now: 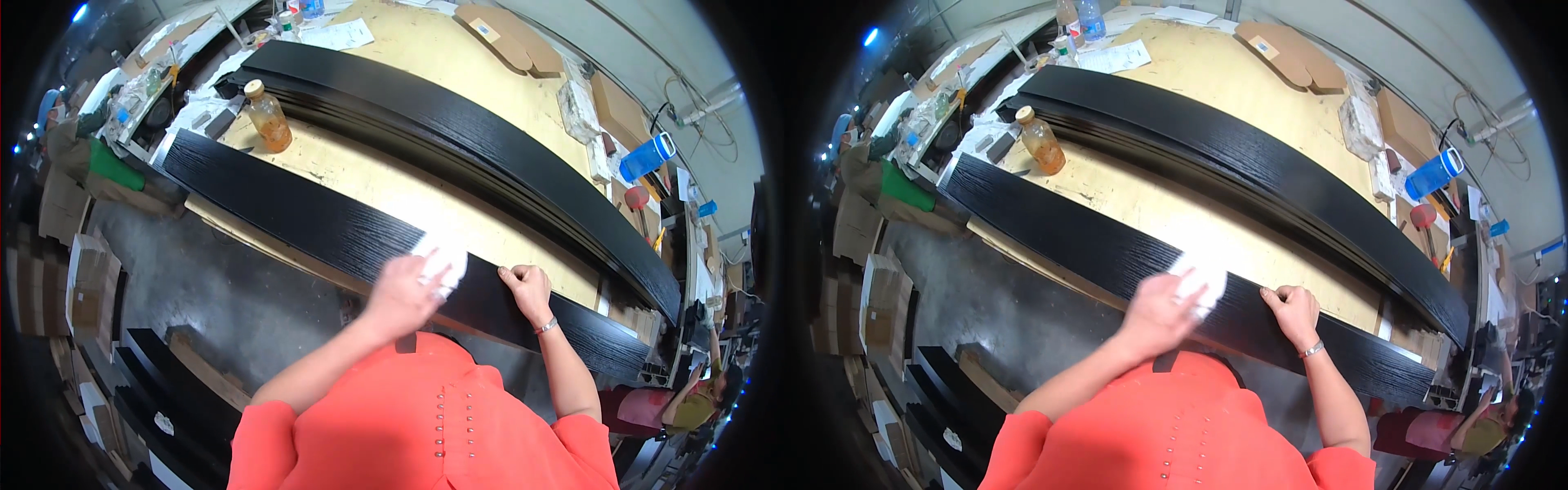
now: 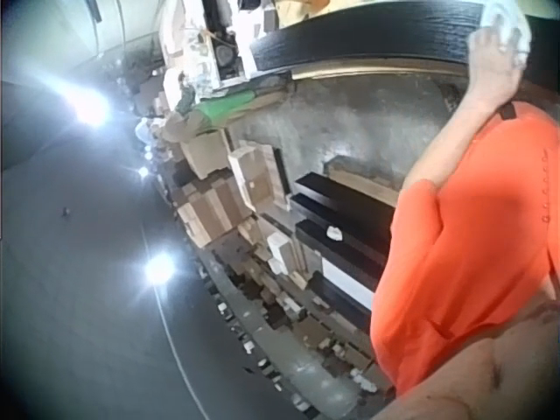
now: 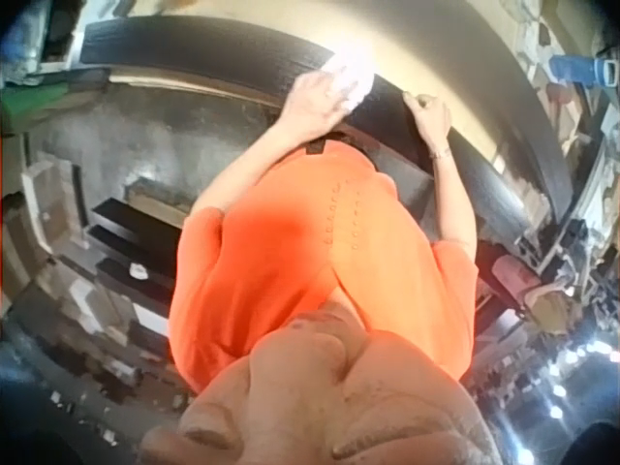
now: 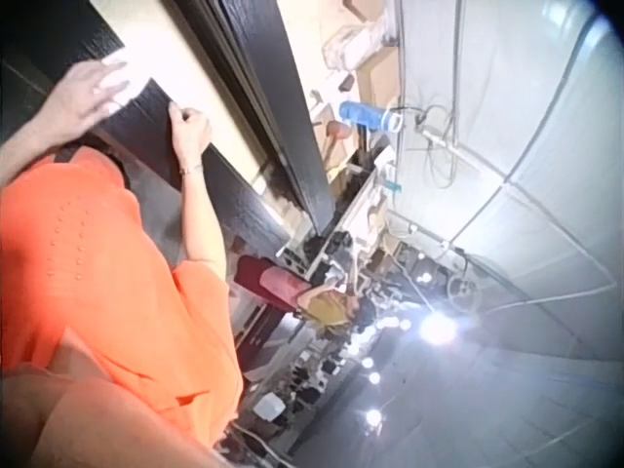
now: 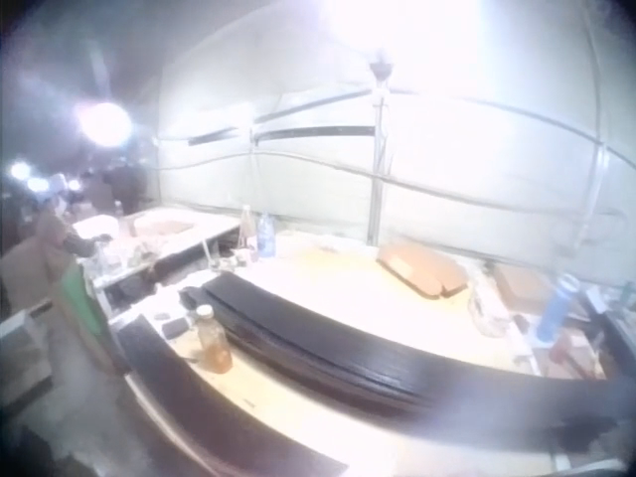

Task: Cleaning and polishing black wooden furniture components using a cloth and liquid polish.

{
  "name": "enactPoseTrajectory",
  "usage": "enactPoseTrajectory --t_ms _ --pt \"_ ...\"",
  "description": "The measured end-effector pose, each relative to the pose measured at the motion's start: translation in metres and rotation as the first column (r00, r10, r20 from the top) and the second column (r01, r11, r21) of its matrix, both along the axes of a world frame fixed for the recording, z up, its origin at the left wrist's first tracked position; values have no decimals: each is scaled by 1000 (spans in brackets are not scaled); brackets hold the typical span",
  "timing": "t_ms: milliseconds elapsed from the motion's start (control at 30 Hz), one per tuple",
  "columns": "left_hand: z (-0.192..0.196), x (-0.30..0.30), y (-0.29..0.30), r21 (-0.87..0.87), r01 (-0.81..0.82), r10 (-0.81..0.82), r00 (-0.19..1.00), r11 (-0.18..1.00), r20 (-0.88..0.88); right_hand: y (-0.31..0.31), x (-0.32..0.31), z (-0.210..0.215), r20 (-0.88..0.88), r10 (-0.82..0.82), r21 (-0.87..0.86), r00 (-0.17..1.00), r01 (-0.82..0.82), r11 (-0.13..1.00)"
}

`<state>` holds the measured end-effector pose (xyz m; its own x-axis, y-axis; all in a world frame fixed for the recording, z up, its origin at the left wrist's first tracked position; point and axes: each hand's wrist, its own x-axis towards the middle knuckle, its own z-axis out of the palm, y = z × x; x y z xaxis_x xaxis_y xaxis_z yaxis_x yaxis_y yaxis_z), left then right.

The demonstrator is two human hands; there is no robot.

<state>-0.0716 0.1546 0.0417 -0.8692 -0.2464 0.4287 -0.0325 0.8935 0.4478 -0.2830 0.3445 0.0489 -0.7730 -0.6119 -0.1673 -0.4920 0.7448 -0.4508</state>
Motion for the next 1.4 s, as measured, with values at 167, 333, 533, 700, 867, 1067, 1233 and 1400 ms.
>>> enactPoseTrajectory --t_ms 167,333,533,700,867,1067,1233,1400 --pt "-10 19 -74 -229 -190 177 981 955 -75 18 0 -17 -105 -19 -97 994 9 995" --pt "-27 101 -175 -55 -676 670 737 735 -96 9 8 -14 -335 48 -305 941 -156 939" --pt "-2 29 -73 -100 -262 259 965 960 -43 -33 37 26 -287 381 -216 879 -447 868" --pt "-6 10 -70 -20 -87 88 993 996 84 -98 81 5 -118 555 -50 823 -563 825" --pt "-12 75 -198 -53 -216 219 975 975 42 -155 114 8 -86 538 31 839 -537 843" --pt "-14 152 -374 -24 -413 413 910 911 35 -256 157 17 -57 532 106 845 -525 845" --pt "-15 198 -508 -1 -524 523 850 852 68 -303 172 18 -96 597 140 797 -583 801" --pt "-29 250 -626 14 -614 610 787 789 91 -313 174 15 -152 605 93 781 -598 796"
